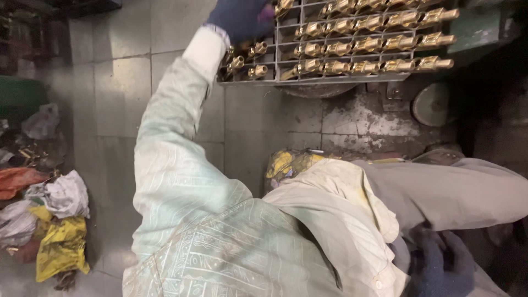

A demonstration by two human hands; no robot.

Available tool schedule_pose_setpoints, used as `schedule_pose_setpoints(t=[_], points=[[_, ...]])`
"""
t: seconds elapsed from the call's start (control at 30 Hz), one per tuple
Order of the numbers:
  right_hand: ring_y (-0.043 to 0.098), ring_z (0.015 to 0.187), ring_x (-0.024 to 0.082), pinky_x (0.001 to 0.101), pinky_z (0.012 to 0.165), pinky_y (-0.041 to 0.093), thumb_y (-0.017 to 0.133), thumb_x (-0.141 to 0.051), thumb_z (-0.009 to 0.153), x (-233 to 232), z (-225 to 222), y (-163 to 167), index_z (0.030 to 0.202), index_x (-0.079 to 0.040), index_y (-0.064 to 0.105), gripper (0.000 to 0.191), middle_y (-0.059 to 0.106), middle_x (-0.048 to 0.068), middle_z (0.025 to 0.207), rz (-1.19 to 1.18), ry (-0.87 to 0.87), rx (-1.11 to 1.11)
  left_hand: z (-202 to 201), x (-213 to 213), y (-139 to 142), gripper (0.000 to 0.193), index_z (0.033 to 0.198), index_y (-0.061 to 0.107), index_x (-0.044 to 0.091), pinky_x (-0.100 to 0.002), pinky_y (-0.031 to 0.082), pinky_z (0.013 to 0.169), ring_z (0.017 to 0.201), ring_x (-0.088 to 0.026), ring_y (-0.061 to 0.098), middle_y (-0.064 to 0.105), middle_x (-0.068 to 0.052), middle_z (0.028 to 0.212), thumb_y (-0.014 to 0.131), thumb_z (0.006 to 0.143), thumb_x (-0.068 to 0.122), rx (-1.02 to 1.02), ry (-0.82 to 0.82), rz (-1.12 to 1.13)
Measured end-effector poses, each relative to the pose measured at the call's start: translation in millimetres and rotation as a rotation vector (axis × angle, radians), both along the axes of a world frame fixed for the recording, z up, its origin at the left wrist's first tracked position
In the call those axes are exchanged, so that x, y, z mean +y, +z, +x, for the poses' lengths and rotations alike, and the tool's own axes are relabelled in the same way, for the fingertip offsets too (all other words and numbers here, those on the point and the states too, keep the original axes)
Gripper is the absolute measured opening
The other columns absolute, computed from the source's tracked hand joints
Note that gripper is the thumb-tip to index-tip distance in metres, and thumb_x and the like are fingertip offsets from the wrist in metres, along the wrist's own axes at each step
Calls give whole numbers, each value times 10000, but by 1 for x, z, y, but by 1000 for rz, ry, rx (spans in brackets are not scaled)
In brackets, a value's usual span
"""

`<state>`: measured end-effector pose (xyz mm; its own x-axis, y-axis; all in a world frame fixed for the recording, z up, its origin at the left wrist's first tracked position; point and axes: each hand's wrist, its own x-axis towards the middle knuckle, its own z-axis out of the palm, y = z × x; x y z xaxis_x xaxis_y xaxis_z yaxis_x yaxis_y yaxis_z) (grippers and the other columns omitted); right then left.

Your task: The person is sitting at a workbench and uses a cloth to polish a gold-colored metal plumbing fixture, turning it over to wipe all sides before placing it back into a metal tray with other fixtures.

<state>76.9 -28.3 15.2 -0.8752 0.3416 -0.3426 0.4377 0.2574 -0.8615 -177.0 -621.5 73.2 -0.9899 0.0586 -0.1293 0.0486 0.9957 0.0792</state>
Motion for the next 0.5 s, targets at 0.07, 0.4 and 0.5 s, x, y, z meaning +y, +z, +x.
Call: schedule_pose_setpoints(t=[0.07, 0.4, 0.5], points=[[722, 994, 287, 331, 839, 603, 792, 38, 772, 13, 4, 0, 1114, 73, 676, 363, 723, 263, 1088, 603, 435, 321, 31, 6, -9, 305, 851, 654, 102, -512, 525, 716, 797, -357, 677, 679, -143, 847, 765, 878, 385, 19, -1, 10], [703, 881, 174, 280, 756, 568, 734, -23, 1009, 28, 40, -51, 1228, 82, 675, 250, 717, 151, 1074, -46, -105, 64, 75, 43, -53, 272, 805, 669, 113, -528, 539, 700, 798, -378, 696, 695, -149, 825, 746, 816, 373, -84, 101, -6], [691, 885, 175, 276, 771, 557, 720, -16, 1026, 34, 46, -61, 1245, 87, 666, 248, 712, 161, 1025, -136, -101, 134, 75, 50, -72, 238, 825, 691, 107, -531, 540, 691, 799, -390, 697, 702, -167, 811, 720, 876, 337, -28, 101, -40]])
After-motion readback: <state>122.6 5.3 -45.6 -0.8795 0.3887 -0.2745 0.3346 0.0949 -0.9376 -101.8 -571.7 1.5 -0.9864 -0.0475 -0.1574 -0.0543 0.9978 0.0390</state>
